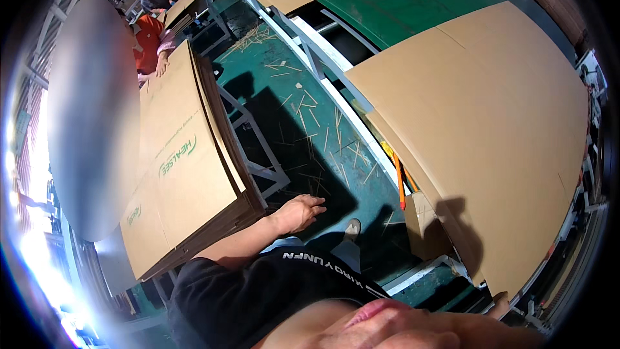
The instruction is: The person folds large cardboard sheets on a conveyor belt. They repeatedly pick up the sheets, fold them in half, and place them back onto the moving belt.
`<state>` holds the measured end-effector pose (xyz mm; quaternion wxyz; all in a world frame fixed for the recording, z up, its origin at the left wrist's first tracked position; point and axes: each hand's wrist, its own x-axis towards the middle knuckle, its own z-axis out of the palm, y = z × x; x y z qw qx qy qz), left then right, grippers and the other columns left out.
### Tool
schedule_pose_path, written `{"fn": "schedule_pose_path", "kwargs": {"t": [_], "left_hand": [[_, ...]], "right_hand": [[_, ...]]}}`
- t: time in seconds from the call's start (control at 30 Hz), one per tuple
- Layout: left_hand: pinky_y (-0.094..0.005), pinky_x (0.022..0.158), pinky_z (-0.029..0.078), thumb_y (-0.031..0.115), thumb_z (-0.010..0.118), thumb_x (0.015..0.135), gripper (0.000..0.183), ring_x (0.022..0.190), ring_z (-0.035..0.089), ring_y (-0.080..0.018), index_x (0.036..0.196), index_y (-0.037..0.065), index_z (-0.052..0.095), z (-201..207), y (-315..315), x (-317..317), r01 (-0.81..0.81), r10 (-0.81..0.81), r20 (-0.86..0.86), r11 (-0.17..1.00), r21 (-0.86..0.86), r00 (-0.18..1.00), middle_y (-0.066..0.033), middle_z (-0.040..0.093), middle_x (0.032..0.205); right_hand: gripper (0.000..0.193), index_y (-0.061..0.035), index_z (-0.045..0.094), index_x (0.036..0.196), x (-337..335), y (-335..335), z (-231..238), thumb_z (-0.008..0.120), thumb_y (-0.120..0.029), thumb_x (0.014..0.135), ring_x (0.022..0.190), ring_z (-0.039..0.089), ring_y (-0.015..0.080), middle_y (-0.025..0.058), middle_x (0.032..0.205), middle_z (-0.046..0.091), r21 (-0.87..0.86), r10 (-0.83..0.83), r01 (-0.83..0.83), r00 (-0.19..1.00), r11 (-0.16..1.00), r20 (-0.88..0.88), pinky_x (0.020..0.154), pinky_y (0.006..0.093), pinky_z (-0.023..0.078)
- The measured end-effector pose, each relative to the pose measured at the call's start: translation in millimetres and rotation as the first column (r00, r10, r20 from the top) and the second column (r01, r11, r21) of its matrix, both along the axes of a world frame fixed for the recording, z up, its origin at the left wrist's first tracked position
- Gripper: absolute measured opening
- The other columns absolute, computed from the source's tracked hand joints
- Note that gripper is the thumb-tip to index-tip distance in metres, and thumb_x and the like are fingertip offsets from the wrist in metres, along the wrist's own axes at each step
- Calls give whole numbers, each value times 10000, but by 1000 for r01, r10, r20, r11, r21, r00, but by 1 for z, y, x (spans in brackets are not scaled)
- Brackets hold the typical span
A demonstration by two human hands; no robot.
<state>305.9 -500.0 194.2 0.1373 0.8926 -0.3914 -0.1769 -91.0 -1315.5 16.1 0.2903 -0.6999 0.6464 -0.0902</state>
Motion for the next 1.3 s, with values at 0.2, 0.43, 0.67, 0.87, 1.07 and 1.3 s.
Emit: {"fn": "schedule_pose_path", "kwargs": {"t": [0.2,0.43,0.67,0.87,1.07,1.3], "left_hand": [[-383,975,436,161,638,794,405,1127,559,-285,1183,61,593,-8,35,-27,-17,17,-10,1000,20,1000,-147,549,1277],[-367,926,476,81,611,784,388,1068,587,-301,1170,47,596,-11,93,-65,2,6,48,985,-170,999,-149,587,1207],[-434,986,402,151,597,867,382,1195,499,-242,1233,54,546,-89,101,-68,-252,301,-38,714,-653,953,-115,600,1193],[-478,1010,358,492,598,874,737,1260,421,-258,1411,51,351,-109,25,9,-984,-127,-989,151,-96,77,-118,413,1411],[-410,879,502,410,676,842,477,1005,627,-231,1155,64,575,-132,-36,42,-996,-526,-848,11,-87,68,-71,658,1091],[-359,816,515,87,714,778,396,921,640,-233,1124,-65,596,-98,-34,123,-941,25,-948,-112,-319,318,-142,663,1037]], "right_hand": [[549,14,489,1297,99,97,0,608,-305,867,1088,580,291,118,1193,608,697,-246,-329,770,637,589,906,341,468],[525,57,462,1291,325,447,89,569,-215,855,1008,569,234,150,1109,592,-324,829,-906,51,273,557,897,348,440],[261,-44,573,1011,359,809,377,582,-279,898,684,621,205,118,796,637,325,-136,-773,465,-545,875,592,324,509],[493,-12,449,1189,350,767,522,494,-432,936,902,580,274,170,1005,552,-397,-531,-683,-16,-613,847,782,401,472],[588,13,253,1358,547,500,430,433,-388,967,1174,453,296,209,1315,369,-314,-405,-908,-406,277,819,997,420,380],[787,16,342,1410,581,371,65,730,-221,767,1310,407,253,224,1389,436,-196,606,-647,503,736,617,1042,369,363]]}}
